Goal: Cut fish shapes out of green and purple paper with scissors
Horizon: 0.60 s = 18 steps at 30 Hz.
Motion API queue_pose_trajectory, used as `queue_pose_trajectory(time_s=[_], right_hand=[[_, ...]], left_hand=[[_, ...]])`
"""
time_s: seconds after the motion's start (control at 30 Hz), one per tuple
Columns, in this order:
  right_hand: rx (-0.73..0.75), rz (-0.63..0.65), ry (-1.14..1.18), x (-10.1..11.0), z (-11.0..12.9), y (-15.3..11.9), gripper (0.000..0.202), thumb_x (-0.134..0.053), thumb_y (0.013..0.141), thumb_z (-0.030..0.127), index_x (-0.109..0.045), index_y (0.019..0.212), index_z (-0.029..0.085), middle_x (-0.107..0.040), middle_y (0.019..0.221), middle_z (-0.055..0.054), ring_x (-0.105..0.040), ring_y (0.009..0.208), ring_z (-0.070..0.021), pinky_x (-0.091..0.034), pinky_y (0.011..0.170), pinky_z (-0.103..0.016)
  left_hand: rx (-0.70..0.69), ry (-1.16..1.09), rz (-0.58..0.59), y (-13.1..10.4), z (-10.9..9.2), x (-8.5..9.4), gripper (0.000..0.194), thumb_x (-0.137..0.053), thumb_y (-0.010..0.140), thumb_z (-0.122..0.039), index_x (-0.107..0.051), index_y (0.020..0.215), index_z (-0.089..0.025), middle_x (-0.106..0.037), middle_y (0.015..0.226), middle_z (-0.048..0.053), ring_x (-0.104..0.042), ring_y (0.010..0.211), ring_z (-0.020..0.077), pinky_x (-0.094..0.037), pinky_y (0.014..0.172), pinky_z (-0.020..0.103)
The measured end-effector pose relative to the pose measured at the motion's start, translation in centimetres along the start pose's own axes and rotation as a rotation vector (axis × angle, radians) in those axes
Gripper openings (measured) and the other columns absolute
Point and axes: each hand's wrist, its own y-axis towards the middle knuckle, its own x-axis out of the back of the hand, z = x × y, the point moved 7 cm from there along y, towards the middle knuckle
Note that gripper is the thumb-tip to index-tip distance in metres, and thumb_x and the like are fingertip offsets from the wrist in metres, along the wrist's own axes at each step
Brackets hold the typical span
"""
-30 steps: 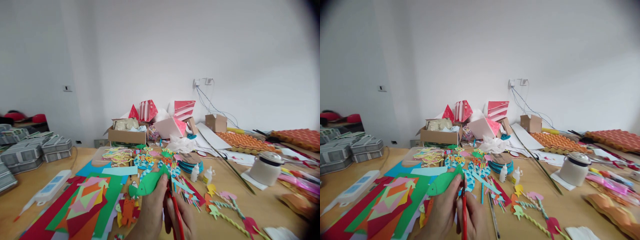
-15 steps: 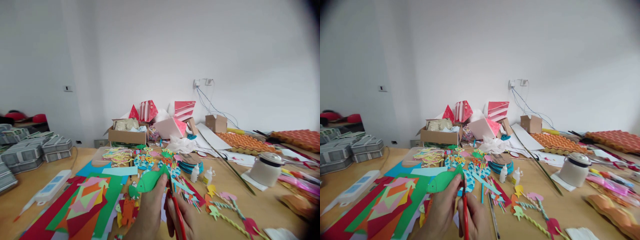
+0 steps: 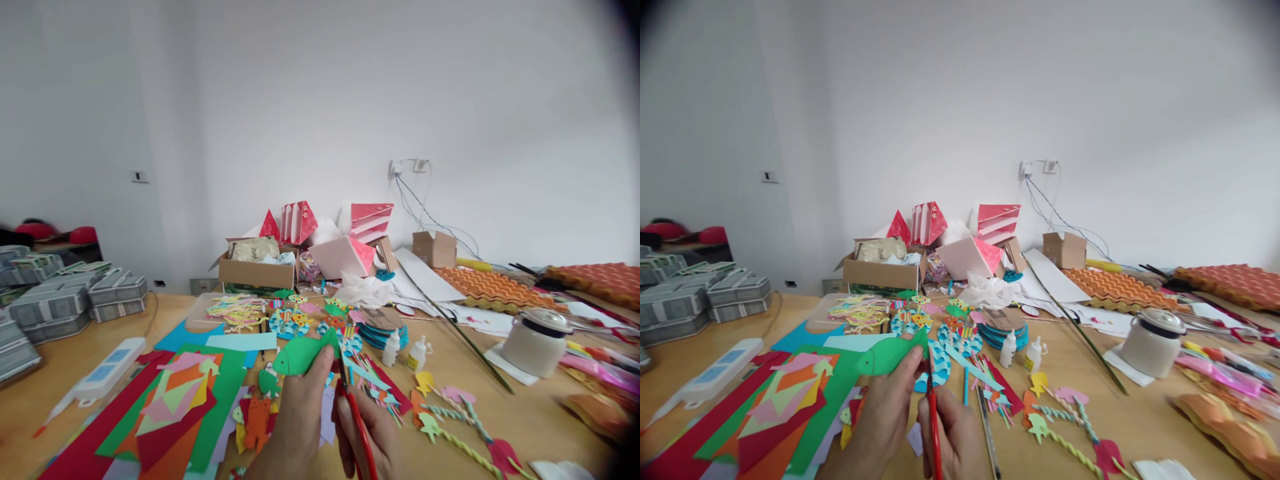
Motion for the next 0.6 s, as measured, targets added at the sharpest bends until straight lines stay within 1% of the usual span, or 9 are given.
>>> queue_pose_trajectory(time_s=[0.1, 0.17, 0.23, 0.33, 0.43, 0.6], right_hand=[[-0.004, 0.013, 0.010, 0.0, -0.1, 0.0, 0.050, -0.032, 0.076, 0.068, -0.039, 0.059, 0.021, -0.032, 0.037, 0.010, -0.031, 0.030, -0.0071, -0.024, 0.031, -0.017], [0.004, 0.019, 0.013, 0.0, 0.0, 0.0, 0.049, -0.034, 0.077, 0.067, -0.039, 0.060, 0.021, -0.030, 0.038, 0.010, -0.031, 0.031, -0.0069, -0.024, 0.031, -0.017], [0.020, 0.011, -0.009, 0.1, 0.2, 0.0, 0.049, -0.035, 0.077, 0.067, -0.038, 0.059, 0.021, -0.029, 0.039, 0.010, -0.030, 0.031, -0.0066, -0.023, 0.031, -0.017], [0.037, -0.017, -0.065, 0.4, 0.6, 0.0, 0.049, -0.035, 0.077, 0.067, -0.035, 0.058, 0.022, -0.033, 0.039, 0.009, -0.032, 0.031, -0.0069, -0.022, 0.031, -0.018], [0.046, -0.035, -0.129, 0.6, 0.9, -0.1, 0.050, -0.033, 0.078, 0.067, -0.036, 0.057, 0.022, -0.038, 0.038, 0.008, -0.033, 0.031, -0.0077, -0.021, 0.031, -0.019], [0.053, -0.036, -0.173, 0.8, 1.0, -0.1, 0.052, -0.031, 0.077, 0.069, -0.039, 0.056, 0.022, -0.039, 0.038, 0.007, -0.033, 0.032, -0.0083, -0.022, 0.032, -0.021]], left_hand=[[-0.010, 0.027, 0.087, 0.2, 0.2, -0.4, 0.020, -0.064, 0.068, -0.034, -0.066, 0.071, -0.015, -0.067, 0.073, 0.003, -0.060, 0.066, 0.0164, -0.046, 0.065, 0.027], [-0.019, 0.035, 0.087, 0.2, 0.1, -0.3, 0.022, -0.065, 0.067, -0.035, -0.066, 0.072, -0.014, -0.068, 0.076, 0.005, -0.061, 0.068, 0.0181, -0.047, 0.066, 0.027], [-0.019, 0.045, 0.068, 0.3, 0.0, -0.1, 0.026, -0.067, 0.065, -0.036, -0.068, 0.074, -0.013, -0.070, 0.078, 0.007, -0.062, 0.075, 0.0216, -0.047, 0.071, 0.030], [0.007, 0.060, 0.049, 0.4, 0.2, 0.1, 0.029, -0.067, 0.064, -0.038, -0.069, 0.077, -0.012, -0.070, 0.075, 0.008, -0.063, 0.083, 0.0251, -0.046, 0.079, 0.034], [0.031, 0.044, 0.068, 0.5, 0.6, 0.1, 0.030, -0.066, 0.066, -0.038, -0.070, 0.079, -0.012, -0.070, 0.074, 0.008, -0.063, 0.083, 0.0256, -0.046, 0.079, 0.035], [0.047, 0.017, 0.083, 0.6, 0.7, -0.1, 0.029, -0.067, 0.065, -0.038, -0.069, 0.078, -0.012, -0.071, 0.077, 0.008, -0.063, 0.083, 0.0251, -0.047, 0.076, 0.033]])
